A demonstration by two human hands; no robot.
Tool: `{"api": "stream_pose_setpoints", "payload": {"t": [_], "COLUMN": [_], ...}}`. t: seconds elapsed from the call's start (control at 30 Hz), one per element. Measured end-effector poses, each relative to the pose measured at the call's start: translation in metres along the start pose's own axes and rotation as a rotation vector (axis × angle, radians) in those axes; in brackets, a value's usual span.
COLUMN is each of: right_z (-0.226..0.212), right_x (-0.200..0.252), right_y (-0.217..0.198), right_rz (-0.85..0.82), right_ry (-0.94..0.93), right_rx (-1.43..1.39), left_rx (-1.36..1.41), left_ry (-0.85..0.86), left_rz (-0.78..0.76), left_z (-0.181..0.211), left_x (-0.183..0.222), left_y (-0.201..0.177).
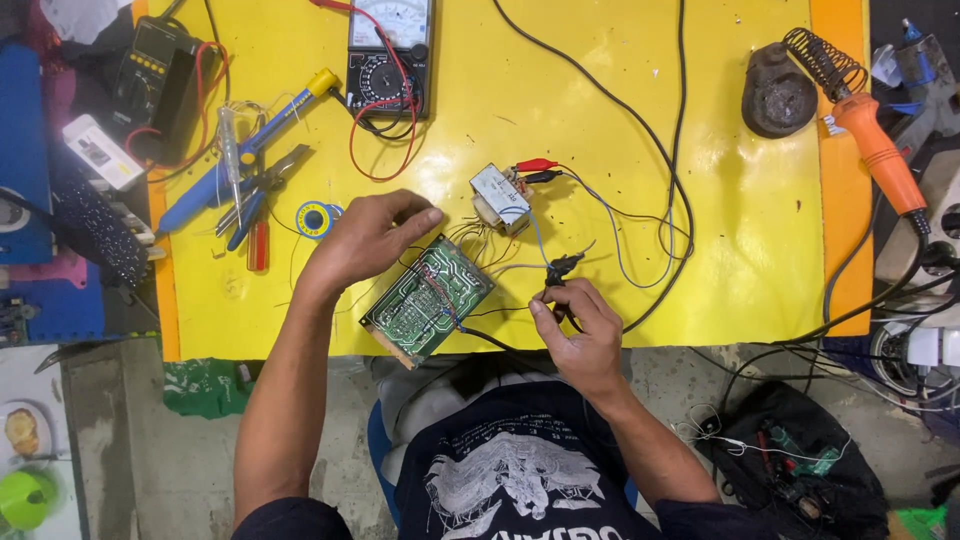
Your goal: A person is preparing and testing electronic components on a workbench, including using a multimeter and stripping wires.
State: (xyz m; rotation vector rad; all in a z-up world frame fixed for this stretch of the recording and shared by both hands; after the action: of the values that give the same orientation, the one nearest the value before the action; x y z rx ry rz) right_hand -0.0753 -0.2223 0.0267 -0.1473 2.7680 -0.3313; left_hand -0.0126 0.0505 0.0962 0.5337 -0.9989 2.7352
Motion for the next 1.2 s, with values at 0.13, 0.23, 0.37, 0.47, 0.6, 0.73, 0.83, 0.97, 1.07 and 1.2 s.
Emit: {"api": "stream_pose_setpoints", "payload": {"t": [0.13,0.23,0.37,0.47,0.6,0.73,0.83,0.97,1.07,1.2], "right_z": [-0.011,-0.013,-0.012,-0.023,-0.077,-0.042,-0.022,-0.012,0.002,0.016], "right_x": [0.02,0.045,0.073,0.075,0.021,-0.001,-0.028,-0.034,-0.031,-0.026], "right_y": [-0.008,-0.014,-0.023,-0.042,-0.07,-0.072,-0.039,0.022,0.042,0.045], "right_rz": [0.036,0.071,-0.333,-0.679,-0.91,-0.64,-0.287,-0.332,-0.425,-0.306], "right_ry": [-0.005,-0.068,0.019,0.1,-0.091,0.019,-0.036,-0.143,-0.134,-0.27], "right_rx": [0.057,0.171,0.594,0.587,-0.139,-0.662,-0.13,0.446,0.662,0.89], "left_rx": [0.032,0.116,0.122,0.214,0.239,0.048,-0.087,-0.243,-0.346,-0.376], "left_ry": [-0.098,-0.131,-0.202,-0.19,-0.192,-0.169,-0.008,0.055,0.049,0.022], "left_rz": [-0.108,-0.116,-0.187,-0.141,-0.064,0.046,0.155,0.114,0.091,0.167], "left_z": [-0.013,-0.02,-0.035,-0.039,-0.045,-0.026,0.0,0.025,0.011,-0.008], "left_x": [0.012,0.013,0.012,0.014,0.015,0.041,0.067,0.088,0.09,0.09], "left_y": [0.01,0.014,0.023,0.025,0.028,0.029,0.03,0.044,0.062,0.072]}}
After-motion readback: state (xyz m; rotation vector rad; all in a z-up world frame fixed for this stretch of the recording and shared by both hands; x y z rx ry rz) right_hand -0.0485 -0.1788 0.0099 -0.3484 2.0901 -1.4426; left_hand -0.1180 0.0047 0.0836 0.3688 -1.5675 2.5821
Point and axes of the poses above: each hand's wrist, its own x-axis away from the middle knuckle, its own y-axis out of the palm, z = x × y, the point moved 4 cm from there along -x, towards the middle knuckle, and after that the axes turned 3 degrees about z, right-handed, at the moved point
